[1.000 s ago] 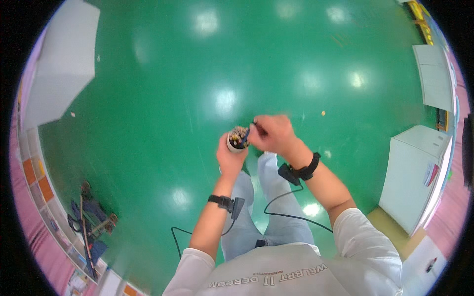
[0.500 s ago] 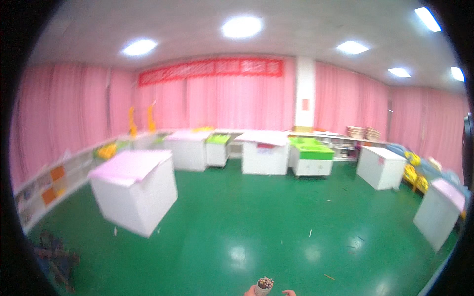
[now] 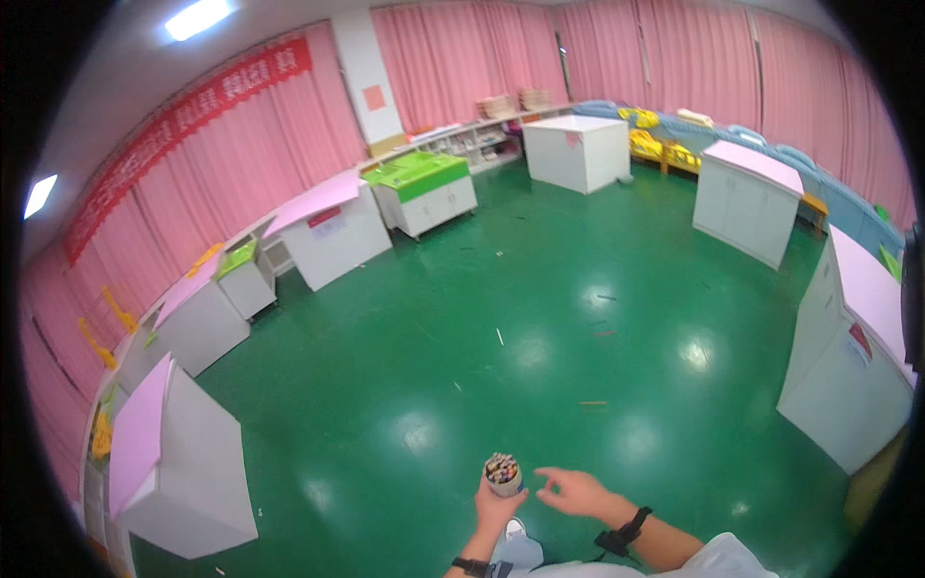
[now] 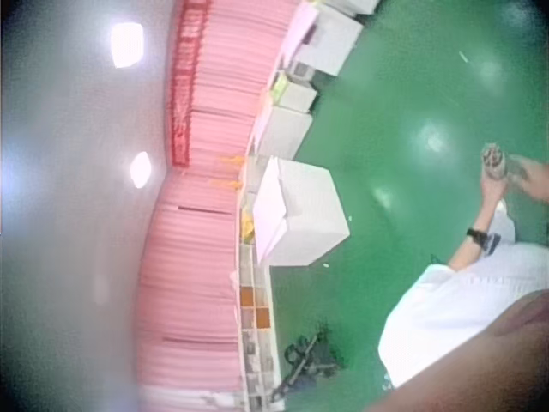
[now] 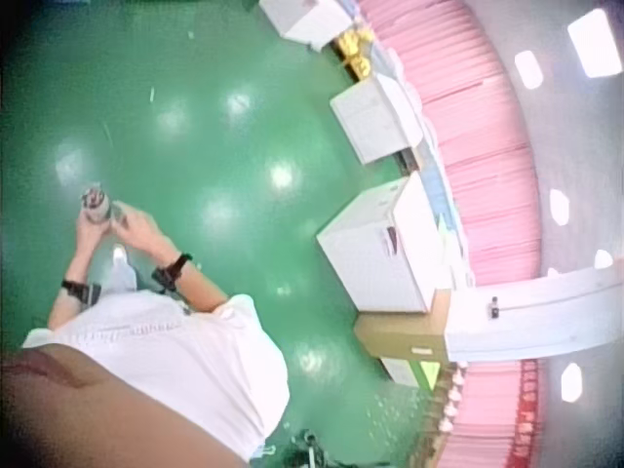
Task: The person picks up scattered colored pencils from the floor and places them into a container, then carries a plastic baby bath and a pillow to a shelf, and finally moves a basin to a counter.
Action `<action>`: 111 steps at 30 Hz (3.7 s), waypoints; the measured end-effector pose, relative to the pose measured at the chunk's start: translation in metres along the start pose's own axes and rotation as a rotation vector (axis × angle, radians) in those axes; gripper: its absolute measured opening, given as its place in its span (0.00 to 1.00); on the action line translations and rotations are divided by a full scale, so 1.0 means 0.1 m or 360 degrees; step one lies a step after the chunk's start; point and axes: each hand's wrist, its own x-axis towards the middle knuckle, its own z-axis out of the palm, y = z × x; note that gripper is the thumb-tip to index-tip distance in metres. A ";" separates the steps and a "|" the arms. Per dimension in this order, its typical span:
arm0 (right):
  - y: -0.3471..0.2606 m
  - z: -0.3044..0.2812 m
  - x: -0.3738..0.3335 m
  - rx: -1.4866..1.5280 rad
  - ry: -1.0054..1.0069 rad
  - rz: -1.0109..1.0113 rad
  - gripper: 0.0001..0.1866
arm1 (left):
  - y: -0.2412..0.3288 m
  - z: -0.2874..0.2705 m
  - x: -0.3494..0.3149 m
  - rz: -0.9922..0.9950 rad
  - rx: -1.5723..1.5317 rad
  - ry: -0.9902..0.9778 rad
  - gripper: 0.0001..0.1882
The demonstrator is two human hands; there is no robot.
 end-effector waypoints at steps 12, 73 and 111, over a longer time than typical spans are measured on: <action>1.30 -1.51 -0.02 -0.0044 0.1007 0.1016 0.16 | 0.16 0.45 2.49 0.0173 -0.0133 -0.0327 0.36; 5.36 -2.32 2.00 0.0144 0.0606 0.1765 0.14 | -0.24 3.74 5.69 -0.0109 -0.0022 -0.0567 0.33; 10.12 1.99 3.09 -0.0651 -0.0894 0.0628 0.09 | -4.98 4.93 6.75 0.0030 0.0499 -0.0569 0.33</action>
